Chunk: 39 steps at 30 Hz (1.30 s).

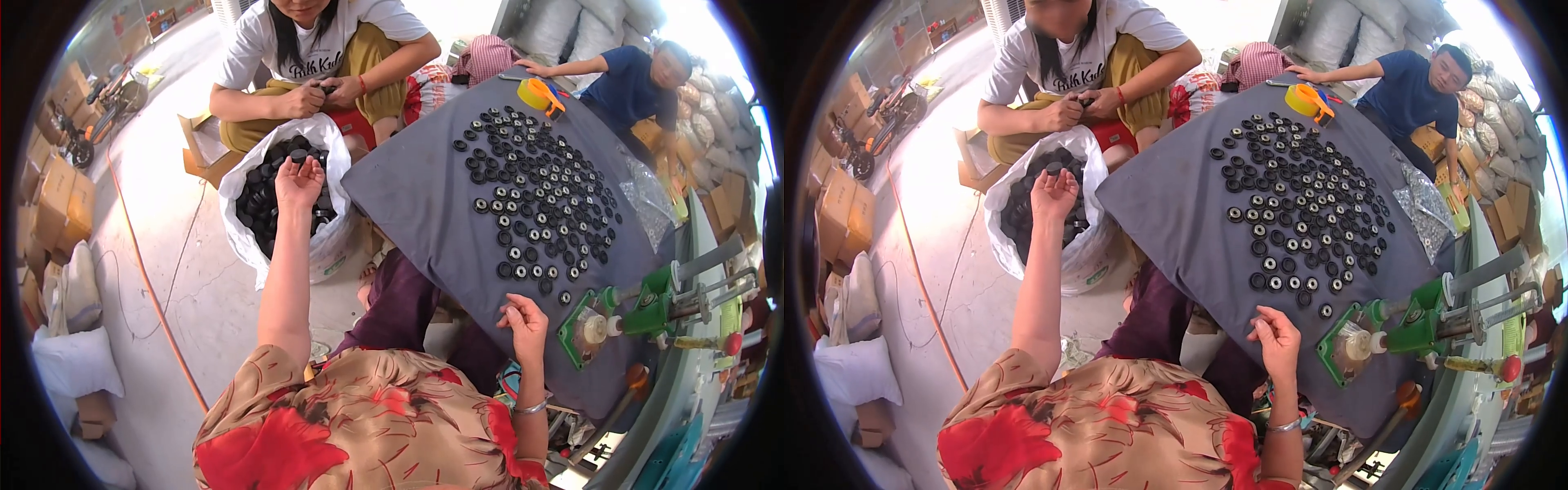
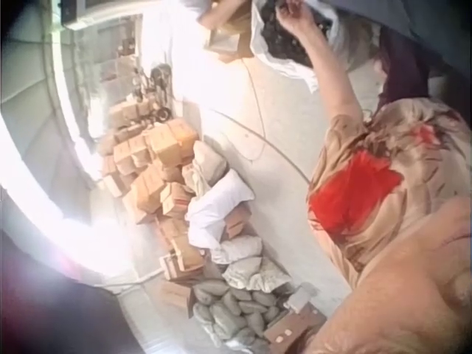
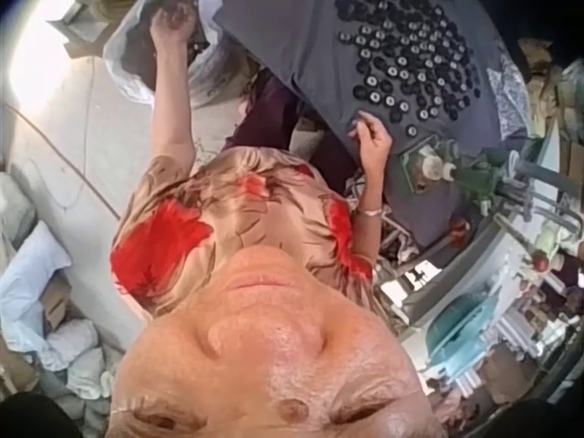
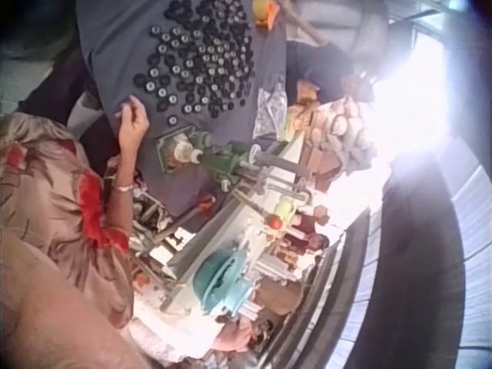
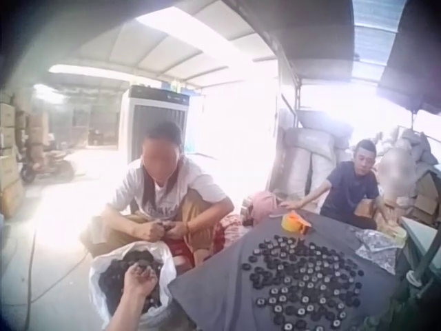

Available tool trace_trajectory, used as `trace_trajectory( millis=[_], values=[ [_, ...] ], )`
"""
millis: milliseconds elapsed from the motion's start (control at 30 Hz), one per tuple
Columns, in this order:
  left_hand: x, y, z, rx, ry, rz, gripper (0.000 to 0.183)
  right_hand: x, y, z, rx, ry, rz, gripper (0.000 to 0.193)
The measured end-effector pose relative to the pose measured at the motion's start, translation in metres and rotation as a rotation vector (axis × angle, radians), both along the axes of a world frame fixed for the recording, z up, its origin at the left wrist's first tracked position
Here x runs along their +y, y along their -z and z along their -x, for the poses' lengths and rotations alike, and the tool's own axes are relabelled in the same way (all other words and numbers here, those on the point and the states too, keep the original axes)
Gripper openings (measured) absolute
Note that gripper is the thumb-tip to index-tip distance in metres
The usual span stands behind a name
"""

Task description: The person presses small rubber parts by hand using a manual press on a workbench.

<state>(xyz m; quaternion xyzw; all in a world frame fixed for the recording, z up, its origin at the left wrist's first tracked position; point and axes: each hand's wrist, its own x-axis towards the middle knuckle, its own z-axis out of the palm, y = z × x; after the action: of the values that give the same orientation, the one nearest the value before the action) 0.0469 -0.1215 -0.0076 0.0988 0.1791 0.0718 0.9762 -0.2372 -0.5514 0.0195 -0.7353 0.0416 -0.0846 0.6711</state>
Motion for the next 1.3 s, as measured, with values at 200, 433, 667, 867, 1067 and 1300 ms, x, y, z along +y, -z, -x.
trace_trajectory(
  millis=[200,433,667,867,1067,1300],
  values=[
    [-0.003,0.003,0.0,0.08,-0.023,-0.033,0.024,0.0,0.002,0.0,-0.008,0.002,0.012,0.023],
    [0.001,0.006,-0.003,0.147,-0.047,-0.072,0.024,0.001,0.002,0.001,-0.021,-0.005,0.002,0.023],
    [-0.001,0.005,-0.003,0.165,-0.044,-0.067,0.024,0.0,0.004,0.001,-0.023,-0.005,0.02,0.023],
    [0.002,0.009,-0.002,0.119,-0.011,-0.056,0.025,0.002,0.001,0.001,-0.027,-0.005,-0.032,0.022],
    [0.001,0.008,-0.002,0.173,-0.034,-0.05,0.021,0.002,0.0,0.0,-0.018,-0.011,-0.002,0.022],
    [0.001,0.014,-0.003,0.146,-0.006,-0.073,0.022,0.004,-0.002,0.0,-0.011,0.007,0.007,0.022]
  ],
)
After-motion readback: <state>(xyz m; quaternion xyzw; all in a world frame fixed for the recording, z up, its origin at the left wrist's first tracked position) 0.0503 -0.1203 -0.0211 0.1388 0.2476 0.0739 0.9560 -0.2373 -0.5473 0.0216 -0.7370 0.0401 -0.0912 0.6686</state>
